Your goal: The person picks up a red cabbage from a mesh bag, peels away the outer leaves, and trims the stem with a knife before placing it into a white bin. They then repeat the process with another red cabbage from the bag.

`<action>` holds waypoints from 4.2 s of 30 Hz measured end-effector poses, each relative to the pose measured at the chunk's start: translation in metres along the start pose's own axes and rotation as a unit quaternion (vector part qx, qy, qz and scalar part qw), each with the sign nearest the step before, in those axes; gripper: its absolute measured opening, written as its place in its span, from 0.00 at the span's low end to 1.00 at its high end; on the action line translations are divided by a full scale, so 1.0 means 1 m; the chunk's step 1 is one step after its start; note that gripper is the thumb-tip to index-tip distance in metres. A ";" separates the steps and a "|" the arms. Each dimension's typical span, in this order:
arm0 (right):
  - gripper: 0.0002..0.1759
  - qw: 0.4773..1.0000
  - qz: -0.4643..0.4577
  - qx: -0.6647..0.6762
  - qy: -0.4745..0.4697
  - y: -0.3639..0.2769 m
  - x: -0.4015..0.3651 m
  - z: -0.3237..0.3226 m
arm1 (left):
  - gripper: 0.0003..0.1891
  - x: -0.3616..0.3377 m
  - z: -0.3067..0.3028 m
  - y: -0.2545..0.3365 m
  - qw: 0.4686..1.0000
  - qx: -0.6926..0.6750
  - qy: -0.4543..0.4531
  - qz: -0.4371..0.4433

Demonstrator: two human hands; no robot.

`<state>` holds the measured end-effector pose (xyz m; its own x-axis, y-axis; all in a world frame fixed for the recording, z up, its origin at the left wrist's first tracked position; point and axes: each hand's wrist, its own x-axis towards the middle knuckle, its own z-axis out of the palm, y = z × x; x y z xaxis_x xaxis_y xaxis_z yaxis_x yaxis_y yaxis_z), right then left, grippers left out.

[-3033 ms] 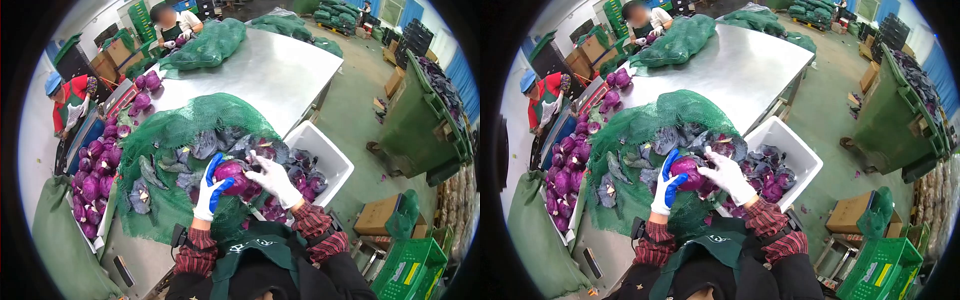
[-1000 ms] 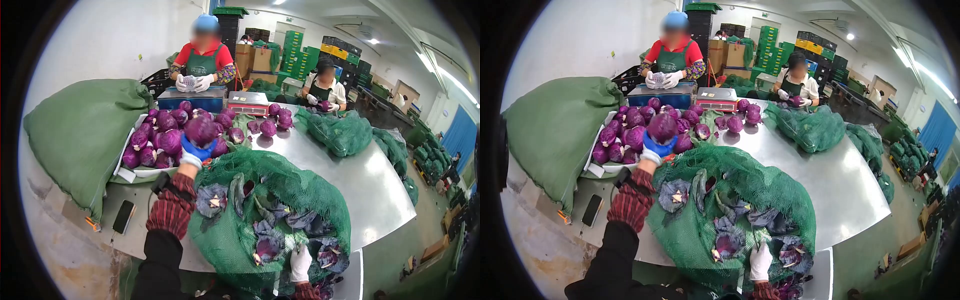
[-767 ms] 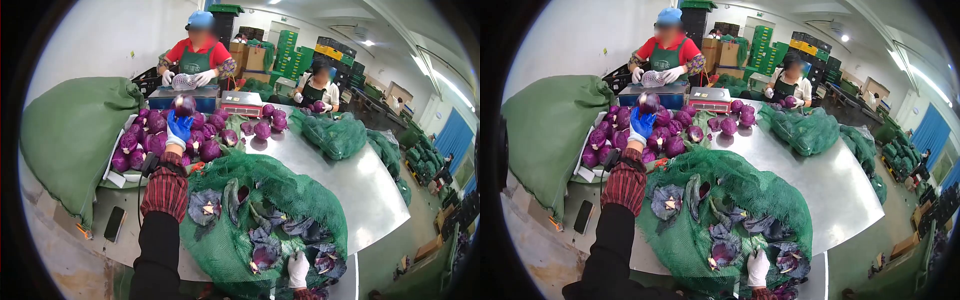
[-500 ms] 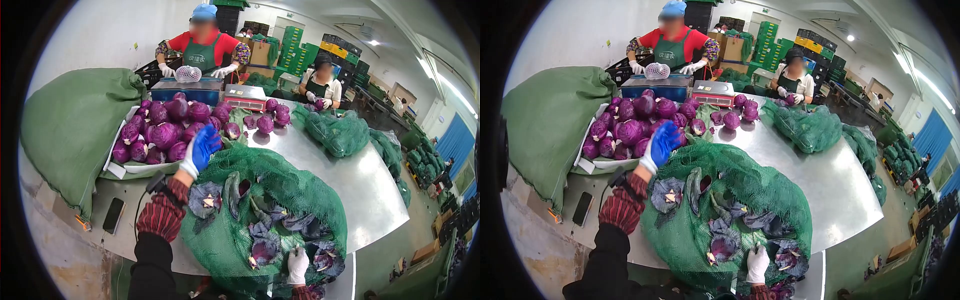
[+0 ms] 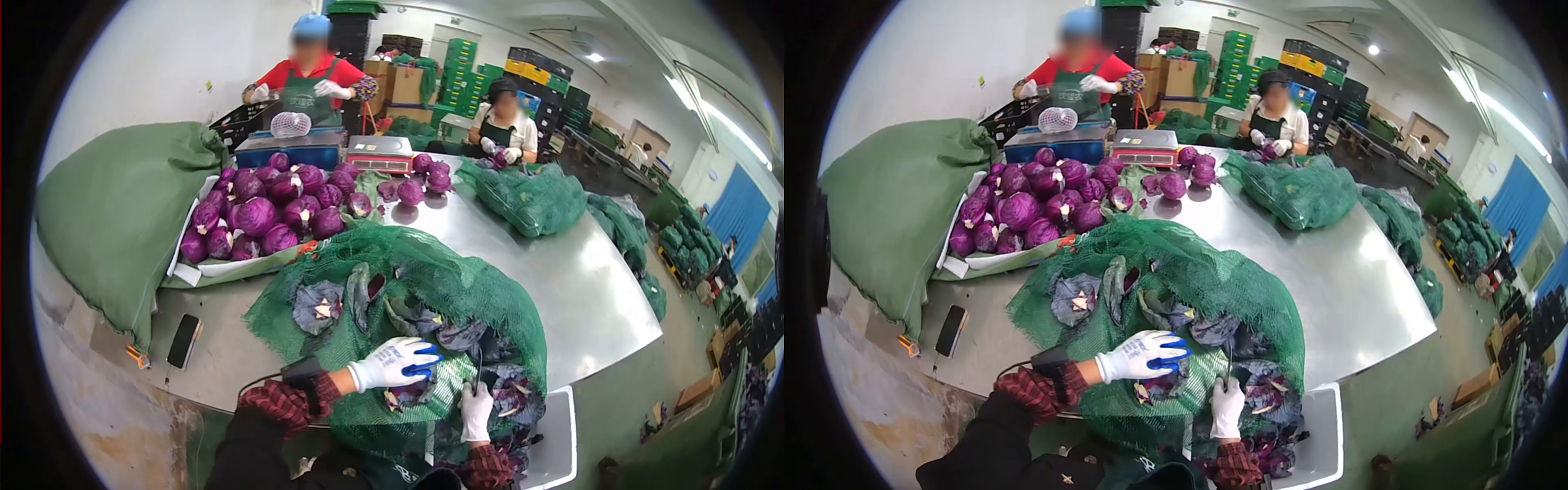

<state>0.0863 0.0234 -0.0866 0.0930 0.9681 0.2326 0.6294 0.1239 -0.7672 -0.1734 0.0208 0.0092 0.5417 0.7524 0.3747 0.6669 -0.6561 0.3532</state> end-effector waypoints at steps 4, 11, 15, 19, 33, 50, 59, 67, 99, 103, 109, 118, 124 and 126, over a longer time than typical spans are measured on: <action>0.18 0.993 -0.066 0.025 0.093 0.042 0.015 0.001 | 0.26 0.007 0.043 0.002 0.988 0.118 -0.100 -0.017; 0.18 0.985 0.154 0.030 0.066 0.017 0.047 -0.068 | 0.27 0.025 0.068 -0.031 0.990 0.119 -0.073 -0.013; 0.13 0.986 0.132 -0.019 0.098 0.021 0.069 -0.072 | 0.25 0.035 0.068 -0.050 0.995 0.091 -0.034 0.020; 0.16 0.981 0.130 -0.098 0.101 0.025 0.092 -0.061 | 0.22 0.053 0.062 -0.077 0.997 0.035 -0.066 0.024; 0.29 0.985 0.035 -0.014 0.171 0.005 0.171 -0.112 | 0.10 0.108 0.039 -0.055 0.973 -0.010 0.185 -0.134; 0.40 0.916 0.247 0.311 -0.056 -0.076 0.036 -0.061 | 0.32 0.090 0.051 0.018 0.985 0.077 0.139 -0.065; 0.26 0.870 0.334 0.359 -0.058 -0.059 0.040 -0.012 | 0.26 0.048 0.050 0.038 0.956 -0.062 0.210 -0.195; 0.14 0.824 0.237 0.514 -0.034 -0.062 0.042 -0.019 | 0.27 0.049 0.063 0.016 0.786 -0.534 0.198 -0.239; 0.58 0.994 0.050 0.072 0.059 -0.059 -0.012 -0.099 | 0.22 0.072 0.054 0.073 0.956 -0.195 0.125 -0.180; 0.50 0.992 -0.081 -0.051 0.085 -0.040 -0.012 -0.046 | 0.27 0.076 0.062 0.069 0.975 -0.139 0.116 -0.132; 0.12 0.989 -0.077 -0.108 0.069 -0.016 0.001 -0.063 | 0.24 0.075 0.068 0.069 0.977 -0.120 0.124 -0.121; 0.20 0.975 0.190 -0.030 0.114 0.010 -0.006 -0.081 | 0.25 0.076 0.046 0.076 0.983 -0.152 0.041 -0.096; 0.30 0.988 0.096 0.120 -0.030 -0.038 0.004 -0.095 | 0.37 0.086 0.061 0.091 0.994 -0.107 -0.023 -0.026; 0.26 0.964 0.156 0.198 -0.081 -0.030 0.007 -0.099 | 0.38 0.087 0.060 0.088 0.991 -0.129 -0.021 -0.030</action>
<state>0.1444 0.0047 -0.0025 0.0881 0.9890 -0.1191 0.2423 -0.1372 -0.9605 -0.0367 0.0321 0.0219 0.5300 0.7884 0.3122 0.5482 -0.5994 0.5833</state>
